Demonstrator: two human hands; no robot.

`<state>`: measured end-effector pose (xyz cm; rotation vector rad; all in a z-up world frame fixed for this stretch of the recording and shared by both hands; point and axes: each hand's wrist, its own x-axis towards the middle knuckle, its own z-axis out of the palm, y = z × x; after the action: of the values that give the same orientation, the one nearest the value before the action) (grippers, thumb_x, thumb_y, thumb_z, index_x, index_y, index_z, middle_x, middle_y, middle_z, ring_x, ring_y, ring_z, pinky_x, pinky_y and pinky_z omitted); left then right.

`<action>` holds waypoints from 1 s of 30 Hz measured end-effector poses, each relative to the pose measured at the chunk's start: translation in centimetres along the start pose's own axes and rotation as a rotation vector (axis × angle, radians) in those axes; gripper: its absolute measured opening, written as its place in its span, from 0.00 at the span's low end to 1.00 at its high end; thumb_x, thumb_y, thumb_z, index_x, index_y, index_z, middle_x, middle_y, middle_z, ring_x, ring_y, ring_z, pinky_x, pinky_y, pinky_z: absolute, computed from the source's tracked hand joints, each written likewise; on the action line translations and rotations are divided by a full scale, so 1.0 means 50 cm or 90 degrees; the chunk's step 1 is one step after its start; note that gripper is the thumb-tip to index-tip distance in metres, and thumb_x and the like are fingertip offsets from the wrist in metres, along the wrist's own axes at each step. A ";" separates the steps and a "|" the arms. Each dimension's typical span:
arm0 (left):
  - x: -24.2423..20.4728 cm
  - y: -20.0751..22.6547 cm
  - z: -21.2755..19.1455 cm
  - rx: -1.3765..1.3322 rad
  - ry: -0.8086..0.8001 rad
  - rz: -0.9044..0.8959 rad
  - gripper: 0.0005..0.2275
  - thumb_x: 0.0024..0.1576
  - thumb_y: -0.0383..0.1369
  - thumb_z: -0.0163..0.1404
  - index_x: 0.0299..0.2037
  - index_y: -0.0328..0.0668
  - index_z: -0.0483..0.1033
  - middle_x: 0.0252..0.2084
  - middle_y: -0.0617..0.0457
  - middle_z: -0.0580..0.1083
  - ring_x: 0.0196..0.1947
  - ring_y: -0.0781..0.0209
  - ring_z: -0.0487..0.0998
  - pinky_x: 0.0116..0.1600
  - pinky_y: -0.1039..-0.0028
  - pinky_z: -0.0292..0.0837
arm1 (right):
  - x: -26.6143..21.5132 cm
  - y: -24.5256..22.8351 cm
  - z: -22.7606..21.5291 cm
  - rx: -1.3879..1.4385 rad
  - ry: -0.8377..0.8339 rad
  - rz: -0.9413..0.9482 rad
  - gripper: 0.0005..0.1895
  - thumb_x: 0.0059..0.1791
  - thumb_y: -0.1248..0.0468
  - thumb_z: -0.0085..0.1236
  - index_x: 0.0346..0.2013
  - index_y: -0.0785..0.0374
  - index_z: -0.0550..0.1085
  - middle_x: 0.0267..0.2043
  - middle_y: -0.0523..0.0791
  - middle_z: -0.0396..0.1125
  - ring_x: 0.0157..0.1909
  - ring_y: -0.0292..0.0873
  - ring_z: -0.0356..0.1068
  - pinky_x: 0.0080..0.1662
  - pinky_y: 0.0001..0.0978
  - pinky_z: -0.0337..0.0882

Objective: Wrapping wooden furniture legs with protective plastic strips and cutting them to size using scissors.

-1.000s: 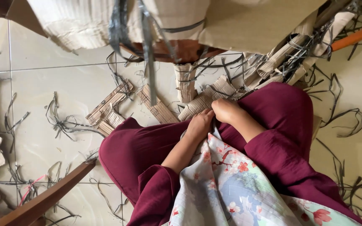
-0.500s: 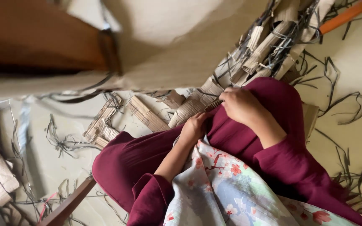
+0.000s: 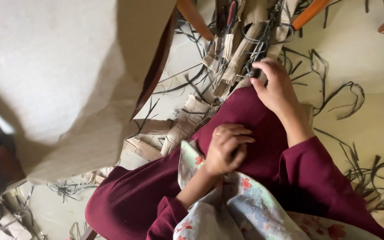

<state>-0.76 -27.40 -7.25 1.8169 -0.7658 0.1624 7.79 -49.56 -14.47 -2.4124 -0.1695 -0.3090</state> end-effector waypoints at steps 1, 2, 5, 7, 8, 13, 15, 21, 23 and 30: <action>0.002 -0.004 0.024 -0.002 -0.002 0.001 0.09 0.58 0.30 0.49 0.44 0.47 0.81 0.48 0.51 0.77 0.51 0.46 0.79 0.58 0.55 0.71 | 0.012 0.003 0.006 -0.001 0.002 0.002 0.24 0.47 0.67 0.68 0.58 0.63 0.75 0.53 0.55 0.71 0.61 0.59 0.69 0.61 0.52 0.68; 0.004 -0.007 0.047 0.032 -0.019 0.031 0.08 0.58 0.32 0.49 0.43 0.51 0.81 0.49 0.55 0.78 0.53 0.52 0.79 0.64 0.56 0.64 | 0.025 0.005 0.011 0.009 -0.008 0.031 0.30 0.45 0.66 0.71 0.61 0.62 0.72 0.59 0.61 0.64 0.62 0.66 0.66 0.61 0.58 0.66; 0.026 -0.020 0.069 0.059 -0.034 0.066 0.07 0.60 0.34 0.48 0.41 0.54 0.80 0.48 0.60 0.78 0.53 0.60 0.79 0.69 0.59 0.57 | 0.059 0.006 0.017 0.025 -0.050 0.073 0.37 0.41 0.63 0.74 0.64 0.61 0.69 0.66 0.68 0.54 0.62 0.77 0.62 0.60 0.69 0.65; 0.036 -0.028 0.068 0.052 -0.034 0.068 0.07 0.60 0.34 0.48 0.39 0.53 0.81 0.46 0.60 0.79 0.52 0.61 0.79 0.68 0.61 0.56 | 0.065 0.032 0.041 0.032 -0.084 0.091 0.39 0.39 0.62 0.74 0.64 0.61 0.70 0.68 0.70 0.50 0.61 0.81 0.61 0.59 0.73 0.66; 0.037 -0.031 0.068 0.051 -0.031 0.064 0.07 0.60 0.34 0.48 0.38 0.53 0.81 0.45 0.60 0.79 0.51 0.60 0.80 0.68 0.61 0.57 | 0.064 0.058 0.064 0.023 -0.121 0.130 0.37 0.38 0.62 0.75 0.60 0.55 0.72 0.64 0.64 0.54 0.58 0.77 0.65 0.56 0.67 0.70; 0.052 -0.046 0.062 0.044 -0.024 0.058 0.07 0.59 0.32 0.48 0.37 0.51 0.81 0.43 0.58 0.80 0.49 0.59 0.81 0.66 0.60 0.59 | 0.062 0.116 0.140 -0.024 -0.146 0.167 0.10 0.44 0.67 0.67 0.38 0.50 0.79 0.42 0.46 0.70 0.44 0.55 0.77 0.46 0.45 0.79; 0.052 -0.048 0.054 0.038 -0.022 0.055 0.07 0.60 0.32 0.48 0.37 0.51 0.81 0.42 0.59 0.80 0.49 0.58 0.81 0.65 0.60 0.61 | 0.061 0.068 0.097 0.011 0.014 0.059 0.05 0.51 0.65 0.65 0.41 0.50 0.80 0.38 0.43 0.73 0.43 0.49 0.77 0.46 0.39 0.78; 0.026 -0.064 0.043 0.045 -0.022 0.069 0.05 0.57 0.33 0.52 0.36 0.46 0.81 0.37 0.52 0.77 0.44 0.51 0.79 0.62 0.58 0.65 | -0.019 -0.139 0.052 0.117 0.109 -0.031 0.05 0.50 0.65 0.66 0.38 0.50 0.83 0.29 0.46 0.74 0.32 0.50 0.76 0.36 0.42 0.75; -0.003 -0.060 0.034 0.032 -0.014 0.072 0.05 0.57 0.33 0.53 0.34 0.43 0.80 0.35 0.50 0.76 0.40 0.48 0.78 0.60 0.56 0.66 | -0.030 -0.230 0.005 0.186 0.111 -0.033 0.06 0.50 0.67 0.65 0.37 0.51 0.83 0.29 0.46 0.75 0.31 0.50 0.76 0.36 0.40 0.76; -0.081 0.007 -0.143 -0.076 -0.083 0.003 0.10 0.57 0.25 0.49 0.43 0.44 0.83 0.39 0.45 0.78 0.38 0.41 0.80 0.48 0.56 0.76 | -0.076 -0.399 -0.059 0.304 0.111 -0.035 0.06 0.48 0.68 0.67 0.37 0.54 0.84 0.32 0.43 0.79 0.36 0.45 0.80 0.40 0.36 0.79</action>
<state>-2.35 -19.43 -6.06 1.7249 -0.8540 0.0012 -0.45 -36.59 -0.86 -1.9019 -0.2053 -0.4460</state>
